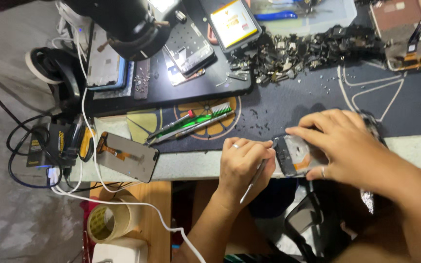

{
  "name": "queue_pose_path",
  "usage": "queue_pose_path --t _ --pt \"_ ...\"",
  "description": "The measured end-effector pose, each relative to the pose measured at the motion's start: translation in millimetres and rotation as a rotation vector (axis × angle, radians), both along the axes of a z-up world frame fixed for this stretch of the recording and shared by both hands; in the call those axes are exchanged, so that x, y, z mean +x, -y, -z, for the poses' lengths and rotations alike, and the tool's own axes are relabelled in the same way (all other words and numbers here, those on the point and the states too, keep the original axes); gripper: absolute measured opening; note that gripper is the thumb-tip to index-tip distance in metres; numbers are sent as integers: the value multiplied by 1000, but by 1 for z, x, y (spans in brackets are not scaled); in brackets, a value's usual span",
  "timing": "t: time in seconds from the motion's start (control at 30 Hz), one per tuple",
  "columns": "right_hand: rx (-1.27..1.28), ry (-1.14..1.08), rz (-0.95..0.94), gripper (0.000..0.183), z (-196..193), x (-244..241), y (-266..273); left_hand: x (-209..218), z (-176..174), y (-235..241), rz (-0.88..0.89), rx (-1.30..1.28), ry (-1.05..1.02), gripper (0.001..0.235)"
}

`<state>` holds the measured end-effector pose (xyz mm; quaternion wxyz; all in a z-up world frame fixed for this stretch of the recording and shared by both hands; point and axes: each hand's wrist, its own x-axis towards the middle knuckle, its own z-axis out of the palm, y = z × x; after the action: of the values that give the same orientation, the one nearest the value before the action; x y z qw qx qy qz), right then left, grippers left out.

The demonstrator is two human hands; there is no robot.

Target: The person uses a metal spudger to pry and separate the back cover of a disassembled smartphone. They then pick up a new battery and place it into the phone chassis.

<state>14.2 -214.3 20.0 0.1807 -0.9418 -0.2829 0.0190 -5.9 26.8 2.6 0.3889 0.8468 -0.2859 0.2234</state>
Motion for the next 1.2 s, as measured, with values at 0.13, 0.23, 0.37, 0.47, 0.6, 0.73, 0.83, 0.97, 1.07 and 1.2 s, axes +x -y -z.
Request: queue_pose_path --t 0.13,0.23,0.37,0.47,0.6,0.73,0.83,0.97,1.07,1.2 --pt "-14 -154 61 97 -3 4 -1 3 2 4 11 -36 27 19" --pt "1 -138 69 93 -4 3 -5 1 3 9 -17 -23 18 18" --pt "-15 -158 92 92 -5 3 -7 3 3 15 -24 -42 8 17" --pt "-16 -170 117 92 -10 2 -9 2 0 14 -15 -56 7 17" --pt "-54 -235 141 96 -14 4 -11 1 -2 14 -20 -32 7 15" --pt "-50 -226 118 95 -13 3 -9 5 0 9 18 -60 -34 16" --pt "-15 -218 96 95 -13 5 -8 22 1 -3 124 -76 -67 19" --pt "-14 -220 92 95 -11 5 -7 42 3 -13 213 -33 -74 24" --pt "-31 -246 108 96 -11 5 -7 49 3 -15 255 -8 -77 25" --pt "-9 -229 107 92 -7 5 -6 53 -2 -19 308 -189 -122 19"
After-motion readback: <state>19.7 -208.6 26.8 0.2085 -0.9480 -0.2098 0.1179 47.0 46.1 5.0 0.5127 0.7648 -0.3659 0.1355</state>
